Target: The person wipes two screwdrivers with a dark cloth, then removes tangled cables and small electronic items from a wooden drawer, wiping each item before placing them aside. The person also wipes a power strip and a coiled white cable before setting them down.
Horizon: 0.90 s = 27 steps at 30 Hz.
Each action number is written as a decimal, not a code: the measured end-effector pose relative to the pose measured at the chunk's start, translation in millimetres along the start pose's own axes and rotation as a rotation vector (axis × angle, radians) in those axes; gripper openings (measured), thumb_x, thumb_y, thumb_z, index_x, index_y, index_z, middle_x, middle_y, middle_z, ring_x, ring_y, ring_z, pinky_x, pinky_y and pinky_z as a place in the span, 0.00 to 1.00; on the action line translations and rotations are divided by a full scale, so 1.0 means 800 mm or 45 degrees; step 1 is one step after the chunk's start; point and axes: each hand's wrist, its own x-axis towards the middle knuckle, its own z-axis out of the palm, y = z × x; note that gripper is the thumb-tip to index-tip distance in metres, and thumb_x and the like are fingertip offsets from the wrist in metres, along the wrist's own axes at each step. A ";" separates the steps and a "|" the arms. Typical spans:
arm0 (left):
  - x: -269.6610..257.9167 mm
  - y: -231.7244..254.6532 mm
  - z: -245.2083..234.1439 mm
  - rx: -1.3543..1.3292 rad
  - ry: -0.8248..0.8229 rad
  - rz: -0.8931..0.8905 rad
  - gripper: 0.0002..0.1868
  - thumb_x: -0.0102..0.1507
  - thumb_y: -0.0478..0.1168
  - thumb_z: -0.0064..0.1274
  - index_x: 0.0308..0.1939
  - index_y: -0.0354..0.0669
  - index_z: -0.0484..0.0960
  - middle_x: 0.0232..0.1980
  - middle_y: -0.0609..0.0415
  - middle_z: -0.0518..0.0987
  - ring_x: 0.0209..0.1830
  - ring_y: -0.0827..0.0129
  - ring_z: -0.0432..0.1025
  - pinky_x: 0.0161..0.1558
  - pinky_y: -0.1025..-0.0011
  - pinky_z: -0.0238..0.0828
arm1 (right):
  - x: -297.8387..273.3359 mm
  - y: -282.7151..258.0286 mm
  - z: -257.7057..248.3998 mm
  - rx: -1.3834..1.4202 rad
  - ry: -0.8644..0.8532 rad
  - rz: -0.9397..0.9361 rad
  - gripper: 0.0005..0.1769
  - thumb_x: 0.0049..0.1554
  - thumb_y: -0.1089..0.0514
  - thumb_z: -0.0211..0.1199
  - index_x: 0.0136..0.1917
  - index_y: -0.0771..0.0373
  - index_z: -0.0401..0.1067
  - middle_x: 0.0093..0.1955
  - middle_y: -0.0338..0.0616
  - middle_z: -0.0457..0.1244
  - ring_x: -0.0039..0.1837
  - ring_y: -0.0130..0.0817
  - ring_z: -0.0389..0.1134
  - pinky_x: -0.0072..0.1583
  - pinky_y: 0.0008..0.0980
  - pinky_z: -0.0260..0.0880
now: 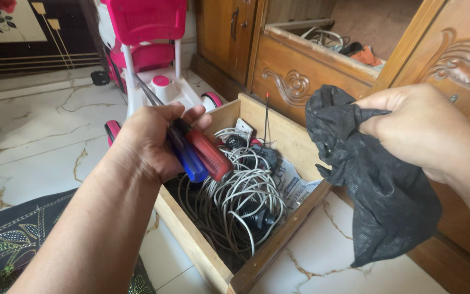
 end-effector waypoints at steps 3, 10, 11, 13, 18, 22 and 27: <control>0.043 -0.020 -0.026 -0.055 -0.042 -0.105 0.14 0.71 0.39 0.35 0.55 0.33 0.70 0.37 0.50 0.79 0.35 0.61 0.79 0.48 0.51 0.82 | 0.027 0.025 0.011 0.001 -0.030 0.019 0.21 0.57 0.74 0.60 0.63 0.70 0.79 0.49 0.58 0.74 0.42 0.41 0.74 0.45 0.38 0.74; 0.138 -0.077 -0.042 -0.006 -0.007 -0.158 0.08 0.66 0.29 0.45 0.47 0.45 0.66 0.39 0.47 0.80 0.35 0.61 0.78 0.45 0.58 0.80 | 0.083 0.088 0.027 0.136 0.047 0.153 0.18 0.58 0.73 0.58 0.61 0.74 0.77 0.50 0.59 0.73 0.43 0.44 0.75 0.46 0.40 0.77; 0.145 -0.086 -0.036 0.008 -0.028 -0.174 0.09 0.65 0.29 0.46 0.46 0.45 0.67 0.38 0.47 0.79 0.34 0.60 0.79 0.43 0.57 0.81 | 0.091 0.094 0.030 0.098 0.064 0.172 0.18 0.57 0.73 0.59 0.61 0.72 0.77 0.49 0.58 0.73 0.43 0.43 0.74 0.46 0.39 0.77; 0.155 -0.103 -0.024 0.034 -0.073 -0.195 0.11 0.63 0.28 0.47 0.46 0.45 0.68 0.37 0.48 0.78 0.33 0.59 0.80 0.40 0.55 0.83 | 0.105 0.105 0.037 0.025 0.098 0.201 0.19 0.56 0.72 0.60 0.61 0.69 0.76 0.49 0.55 0.73 0.43 0.40 0.74 0.47 0.37 0.75; 0.164 -0.138 0.006 0.081 -0.078 -0.283 0.14 0.62 0.28 0.48 0.47 0.50 0.66 0.37 0.46 0.79 0.32 0.57 0.79 0.35 0.52 0.79 | 0.133 0.126 0.056 0.058 -0.012 0.221 0.20 0.57 0.72 0.59 0.63 0.70 0.75 0.50 0.56 0.73 0.46 0.40 0.74 0.50 0.36 0.75; 0.156 -0.162 0.029 0.113 -0.066 -0.372 0.09 0.65 0.35 0.45 0.47 0.51 0.67 0.38 0.46 0.80 0.33 0.58 0.78 0.35 0.51 0.79 | 0.150 0.162 0.058 0.063 -0.091 0.187 0.20 0.58 0.74 0.57 0.62 0.68 0.78 0.52 0.58 0.73 0.48 0.43 0.73 0.51 0.38 0.74; 0.141 -0.192 0.061 0.142 -0.136 -0.448 0.06 0.66 0.39 0.46 0.47 0.53 0.69 0.40 0.51 0.80 0.35 0.59 0.78 0.35 0.53 0.77 | 0.138 0.214 0.065 0.031 -0.083 -0.206 0.18 0.51 0.74 0.58 0.54 0.64 0.73 0.50 0.49 0.71 0.50 0.35 0.72 0.51 0.33 0.72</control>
